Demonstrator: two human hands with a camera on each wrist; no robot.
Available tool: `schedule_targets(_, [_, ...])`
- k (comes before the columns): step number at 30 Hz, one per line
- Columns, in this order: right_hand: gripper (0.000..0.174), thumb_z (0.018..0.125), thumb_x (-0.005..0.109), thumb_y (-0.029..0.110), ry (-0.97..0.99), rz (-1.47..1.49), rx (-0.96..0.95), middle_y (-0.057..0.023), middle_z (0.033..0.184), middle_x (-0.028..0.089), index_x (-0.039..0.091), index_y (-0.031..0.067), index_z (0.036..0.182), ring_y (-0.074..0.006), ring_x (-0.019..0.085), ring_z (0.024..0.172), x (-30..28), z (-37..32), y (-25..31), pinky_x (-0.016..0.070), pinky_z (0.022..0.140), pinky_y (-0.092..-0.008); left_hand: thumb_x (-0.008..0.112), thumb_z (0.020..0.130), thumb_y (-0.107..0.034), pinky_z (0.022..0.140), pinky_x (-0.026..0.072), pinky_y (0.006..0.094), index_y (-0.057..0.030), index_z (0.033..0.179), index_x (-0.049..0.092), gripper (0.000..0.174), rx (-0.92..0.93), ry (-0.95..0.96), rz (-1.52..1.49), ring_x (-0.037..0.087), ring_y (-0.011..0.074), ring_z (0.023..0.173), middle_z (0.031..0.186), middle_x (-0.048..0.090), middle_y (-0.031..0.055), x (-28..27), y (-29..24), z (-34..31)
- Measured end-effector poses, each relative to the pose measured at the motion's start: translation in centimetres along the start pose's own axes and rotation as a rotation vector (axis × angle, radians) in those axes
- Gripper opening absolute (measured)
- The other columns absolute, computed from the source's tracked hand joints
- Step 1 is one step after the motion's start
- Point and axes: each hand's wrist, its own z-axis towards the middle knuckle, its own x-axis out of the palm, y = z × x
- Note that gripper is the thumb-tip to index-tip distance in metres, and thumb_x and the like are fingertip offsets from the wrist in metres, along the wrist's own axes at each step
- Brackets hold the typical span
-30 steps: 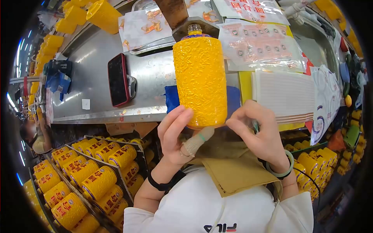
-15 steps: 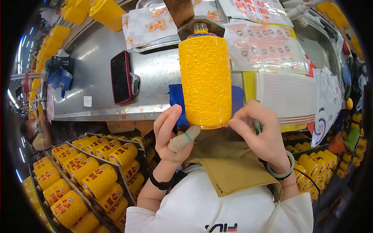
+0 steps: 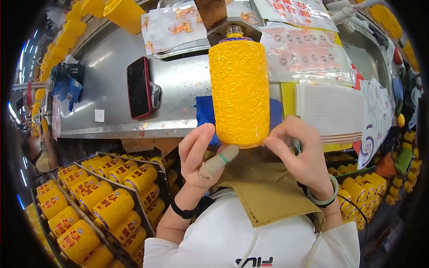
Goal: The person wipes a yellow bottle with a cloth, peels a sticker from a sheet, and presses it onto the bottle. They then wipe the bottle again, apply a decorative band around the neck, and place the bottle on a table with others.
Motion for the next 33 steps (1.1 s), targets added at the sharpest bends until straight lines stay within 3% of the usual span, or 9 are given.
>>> schedule_targets(4, [0.012, 0.090, 0.077, 0.008, -0.003, 0.002, 0.007, -0.0079, 0.079, 0.062, 0.070, -0.0023, 0.088, -0.0157, 0.056, 0.068, 0.0, 0.0, 0.0, 0.0455, 0.063, -0.0308, 0.087, 0.078, 0.001, 0.095, 0.0608, 0.0338, -0.0197, 0.112, 0.082, 0.040, -0.088, 0.015, -0.037, 0.062, 0.0285, 0.121, 0.135, 0.063, 0.0093, 0.0, -0.6, 0.3])
schedule_targets(10, [0.012, 0.090, 0.077, 0.007, -0.005, 0.004, 0.020, -0.0076, 0.079, 0.063, 0.070, -0.0022, 0.088, -0.0157, 0.056, 0.068, 0.0, 0.0, -0.1, 0.0452, 0.063, -0.0305, 0.084, 0.080, -0.001, 0.095, 0.0617, 0.0361, -0.0213, 0.112, 0.082, 0.038, 0.024, 0.072, -0.061, 0.062, 0.0312, 0.122, 0.135, 0.066, 0.0116, 0.4, -1.1, 2.5])
schedule_targets(12, [0.012, 0.090, 0.077, 0.007, -0.006, 0.014, 0.030, -0.0076, 0.079, 0.062, 0.070, -0.0021, 0.088, -0.0156, 0.055, 0.068, 0.0, 0.0, 0.0, 0.0451, 0.063, -0.0305, 0.080, 0.082, -0.001, 0.097, 0.0623, 0.0384, -0.0217, 0.110, 0.082, 0.035, 0.135, 0.232, -0.101, 0.062, 0.0336, 0.124, 0.135, 0.067, 0.0136, -0.1, -0.5, 3.0])
schedule_targets(14, [0.011, 0.090, 0.077, 0.007, -0.009, 0.004, 0.021, -0.0075, 0.079, 0.062, 0.071, -0.0019, 0.088, -0.0154, 0.055, 0.068, -0.1, 0.1, 0.1, 0.0449, 0.063, -0.0306, 0.080, 0.082, 0.003, 0.101, 0.0617, 0.0420, -0.0142, 0.115, 0.078, 0.037, 0.077, 0.185, -0.199, 0.062, 0.0353, 0.126, 0.134, 0.066, 0.0168, 0.6, -0.5, 2.2])
schedule_targets(17, [0.011, 0.090, 0.077, 0.007, 0.004, 0.007, 0.008, -0.0072, 0.079, 0.062, 0.071, -0.0017, 0.088, -0.0151, 0.054, 0.068, -0.3, 0.0, 0.2, 0.0445, 0.063, -0.0306, 0.079, 0.079, 0.011, 0.104, 0.0588, 0.0431, 0.0011, 0.127, 0.067, 0.050, -0.334, -0.009, -0.478, 0.066, 0.0360, 0.124, 0.133, 0.064, 0.0208, 1.1, -0.6, 0.6])
schedule_targets(18, [0.011, 0.090, 0.077, 0.007, 0.006, 0.008, 0.008, -0.0072, 0.079, 0.062, 0.071, -0.0017, 0.088, -0.0151, 0.054, 0.068, -0.3, 0.0, 0.2, 0.0445, 0.063, -0.0306, 0.079, 0.079, 0.011, 0.104, 0.0588, 0.0431, 0.0011, 0.127, 0.067, 0.050, -0.335, -0.009, -0.477, 0.066, 0.0360, 0.124, 0.133, 0.064, 0.0208, 1.1, -0.4, 0.6])
schedule_targets(25, [0.012, 0.090, 0.078, 0.008, 0.002, 0.017, 0.021, -0.0069, 0.080, 0.063, 0.071, -0.0019, 0.088, -0.0146, 0.055, 0.069, -0.6, -0.1, 0.2, 0.0452, 0.064, -0.0291, 0.084, 0.080, 0.000, 0.097, 0.0584, 0.0379, -0.0145, 0.099, 0.076, 0.026, 0.025, 0.033, -0.068, 0.062, 0.0344, 0.122, 0.132, 0.066, 0.0116, 0.5, -0.8, 1.1])
schedule_targets(32, [0.012, 0.089, 0.078, 0.007, -0.011, 0.015, -0.006, -0.0076, 0.079, 0.063, 0.071, -0.0022, 0.088, -0.0152, 0.055, 0.068, -0.4, -0.1, -0.4, 0.0456, 0.064, -0.0293, 0.085, 0.078, 0.002, 0.096, 0.0599, 0.0403, -0.0123, 0.101, 0.074, 0.029, 0.129, 0.161, -0.083, 0.062, 0.0362, 0.123, 0.130, 0.067, 0.0076, 0.7, -0.9, 2.2])
schedule_targets(33, [0.012, 0.089, 0.078, 0.007, -0.015, 0.015, -0.006, -0.0076, 0.079, 0.063, 0.071, -0.0022, 0.088, -0.0152, 0.055, 0.068, -0.4, 0.0, -0.4, 0.0456, 0.064, -0.0293, 0.085, 0.077, 0.004, 0.097, 0.0608, 0.0407, -0.0110, 0.103, 0.073, 0.032, 0.026, 0.089, -0.147, 0.062, 0.0368, 0.123, 0.128, 0.067, 0.0077, 1.2, -0.9, 1.9])
